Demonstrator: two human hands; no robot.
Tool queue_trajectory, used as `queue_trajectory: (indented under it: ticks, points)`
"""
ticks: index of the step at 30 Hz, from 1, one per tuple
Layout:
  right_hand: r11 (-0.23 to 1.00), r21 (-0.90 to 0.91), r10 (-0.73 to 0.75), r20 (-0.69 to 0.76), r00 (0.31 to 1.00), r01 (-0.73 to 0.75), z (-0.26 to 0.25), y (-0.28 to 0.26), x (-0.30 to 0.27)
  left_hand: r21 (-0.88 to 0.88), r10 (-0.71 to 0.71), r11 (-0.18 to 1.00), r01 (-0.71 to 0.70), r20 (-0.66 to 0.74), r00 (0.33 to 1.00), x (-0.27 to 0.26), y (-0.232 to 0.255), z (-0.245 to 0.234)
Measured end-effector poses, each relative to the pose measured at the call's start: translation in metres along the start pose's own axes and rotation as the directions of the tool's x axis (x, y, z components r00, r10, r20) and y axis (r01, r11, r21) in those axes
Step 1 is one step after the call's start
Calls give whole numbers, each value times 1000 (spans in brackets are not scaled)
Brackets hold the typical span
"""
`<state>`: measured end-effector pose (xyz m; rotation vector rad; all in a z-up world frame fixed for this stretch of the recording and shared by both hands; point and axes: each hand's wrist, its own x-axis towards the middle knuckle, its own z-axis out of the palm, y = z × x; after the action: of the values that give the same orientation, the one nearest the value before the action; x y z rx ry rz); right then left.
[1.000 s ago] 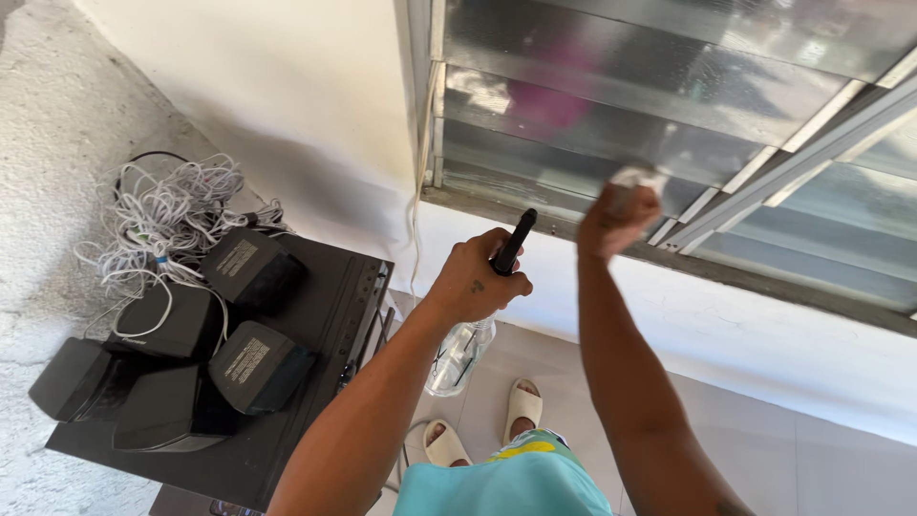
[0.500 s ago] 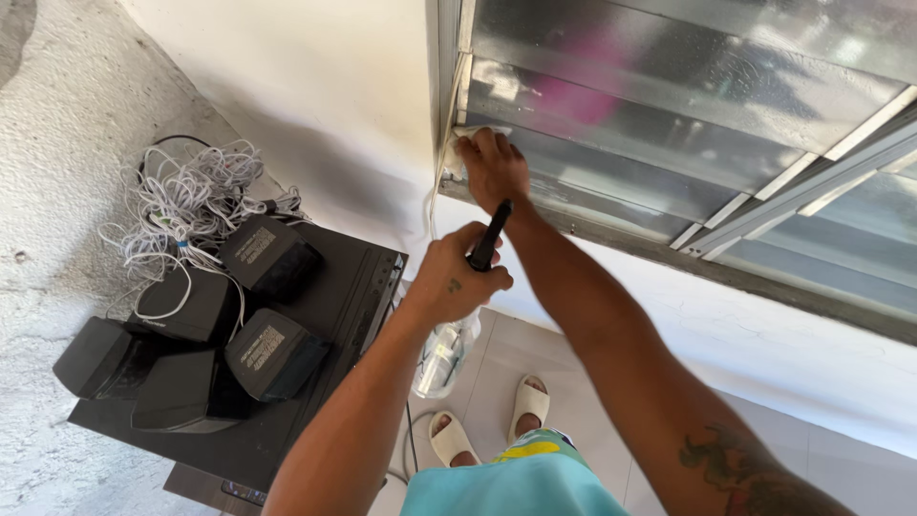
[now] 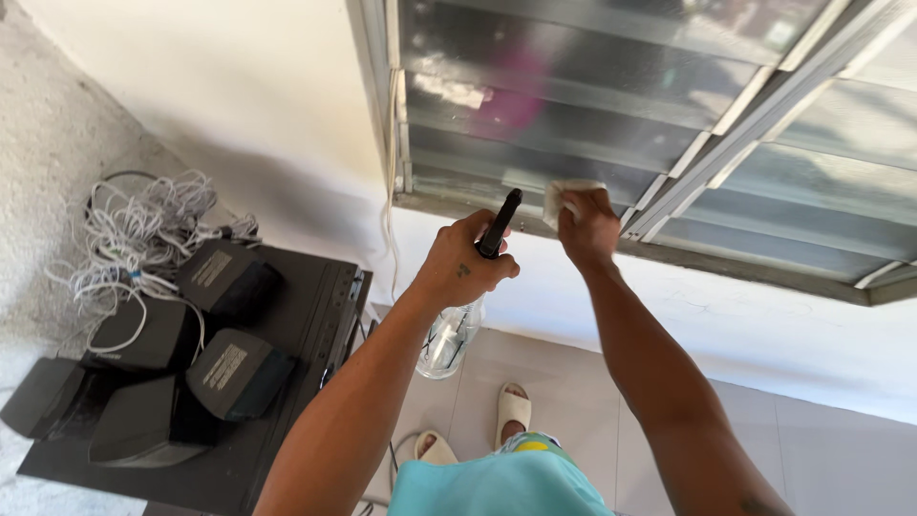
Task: The person sprays a cleaning solution onto a glass window and wipes it with a cloth. They repeatedly spray and wipe different sections of the window to remove dirt and streaks.
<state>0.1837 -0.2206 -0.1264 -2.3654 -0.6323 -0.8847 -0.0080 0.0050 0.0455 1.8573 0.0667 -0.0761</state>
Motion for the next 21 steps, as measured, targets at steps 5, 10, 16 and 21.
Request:
queue_trajectory:
  ticks: [5, 10, 16, 21]
  points:
    - [988, 78, -97, -348, 933, 132, -70, 37, 13, -30, 40, 999, -39, 23, 999, 4, 11, 2]
    - [993, -67, 60, -416, 907, -96, -93, 44, 57, -41, 106, 994, -105, 38, 994, 3, 15, 6]
    - [997, 9, -67, -294, 954, 73, -9, -41, 77, -77, 135, 988, -133, 28, 990, -3, 17, 2]
    - [951, -126, -299, -134, 945, 283, 56, -121, 98, -44, 145, 988, -147, -56, 988, -16, 25, -16]
